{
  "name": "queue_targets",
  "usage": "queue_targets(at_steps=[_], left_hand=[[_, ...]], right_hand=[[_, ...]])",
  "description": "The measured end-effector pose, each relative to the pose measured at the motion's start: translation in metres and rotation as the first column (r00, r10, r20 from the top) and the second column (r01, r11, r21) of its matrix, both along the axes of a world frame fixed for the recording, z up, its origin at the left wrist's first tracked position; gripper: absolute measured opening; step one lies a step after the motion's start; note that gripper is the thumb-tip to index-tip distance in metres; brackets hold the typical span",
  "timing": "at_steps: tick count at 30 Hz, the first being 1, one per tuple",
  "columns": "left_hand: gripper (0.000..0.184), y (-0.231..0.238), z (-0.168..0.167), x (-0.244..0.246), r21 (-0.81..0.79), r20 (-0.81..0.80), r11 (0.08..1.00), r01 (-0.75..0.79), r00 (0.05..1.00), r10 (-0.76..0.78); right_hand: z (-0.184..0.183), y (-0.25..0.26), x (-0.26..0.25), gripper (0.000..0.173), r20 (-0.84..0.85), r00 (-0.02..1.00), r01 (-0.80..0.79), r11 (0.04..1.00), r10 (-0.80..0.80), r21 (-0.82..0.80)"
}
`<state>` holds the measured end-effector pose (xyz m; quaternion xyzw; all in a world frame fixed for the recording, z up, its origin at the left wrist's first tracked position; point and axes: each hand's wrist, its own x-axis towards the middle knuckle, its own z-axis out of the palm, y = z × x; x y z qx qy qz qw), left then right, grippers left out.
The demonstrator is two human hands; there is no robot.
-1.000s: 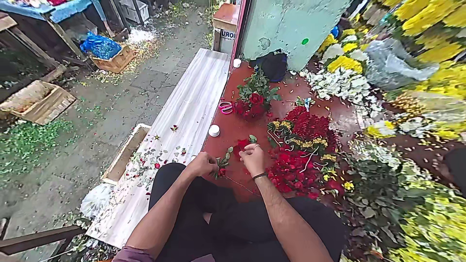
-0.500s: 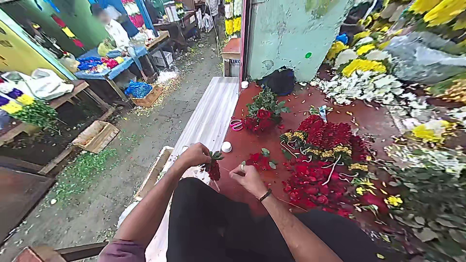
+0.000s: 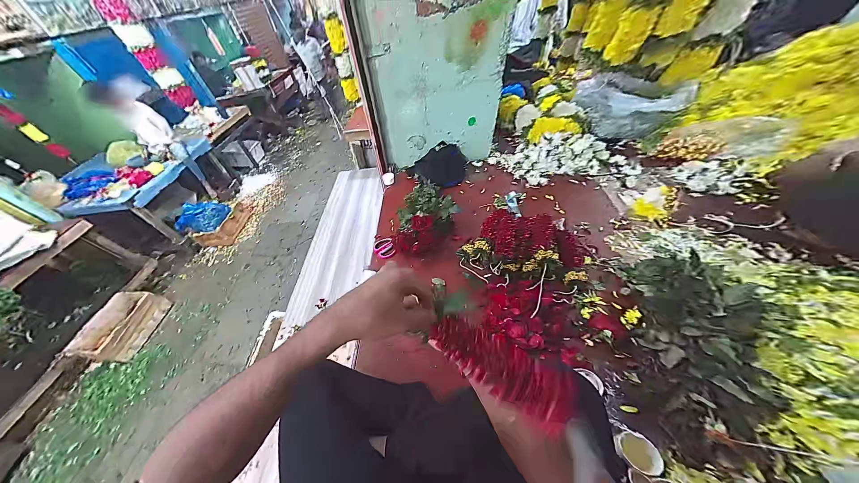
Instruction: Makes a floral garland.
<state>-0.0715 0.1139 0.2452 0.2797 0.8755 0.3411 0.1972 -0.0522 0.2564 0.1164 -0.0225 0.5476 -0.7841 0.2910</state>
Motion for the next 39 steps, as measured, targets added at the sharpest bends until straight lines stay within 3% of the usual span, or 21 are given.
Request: queue_targets(at_steps=[3,5,9,13,19,22,28,35,39], left_hand=[[0.018,0.009,-0.012,-0.028,-0.008,-0.16,0.969,-0.247,0.957,0.242],[0.019,0.0,-0.029,-0.044,-0.102,-0.226,0.925,-0.365,0.914,0.336],[0.02,-0.042,-0.066,-0.052,-0.265,-0.093,0.828,-0.495,0.868,0.488],[0.02,-0.074,-0.077,-0.031,-0.254,0.163,0.783,-0.568,0.773,0.613],[0.017,-0.08,-0.082,-0.015,-0.205,0.276,0.77,-0.604,0.719,0.638],[0.015,-0.081,-0.085,-0.013,-0.208,0.247,0.813,-0.544,0.775,0.582],[0.014,-0.092,-0.077,-0.006,-0.216,0.247,0.858,-0.465,0.824,0.509],[0.017,-0.1,-0.071,0.002,-0.174,0.362,0.867,-0.468,0.788,0.498],[0.016,-0.101,-0.076,-0.001,-0.255,0.296,0.837,-0.484,0.785,0.544]], right_hand=[[-0.042,0.005,-0.011,0.01,-0.143,0.973,-0.225,0.885,0.181,-0.409],[-0.045,0.007,-0.016,0.013,-0.261,0.946,-0.296,0.836,0.19,-0.461],[-0.037,0.013,-0.025,0.017,-0.287,0.953,-0.197,0.914,0.095,-0.355],[-0.036,0.014,-0.031,0.014,-0.229,0.97,-0.127,0.976,0.084,-0.179],[-0.031,0.003,-0.015,0.016,-0.477,0.82,-0.291,0.948,0.318,0.133],[-0.03,0.003,-0.013,0.016,-0.459,0.859,-0.224,0.973,0.227,0.062],[-0.044,0.026,-0.049,0.013,-0.192,0.981,-0.011,1.0,0.016,0.03],[-0.041,0.026,-0.043,0.013,-0.198,0.976,-0.09,0.996,0.093,0.027],[-0.035,0.023,-0.037,0.013,-0.302,0.934,-0.193,0.981,0.192,0.024]])
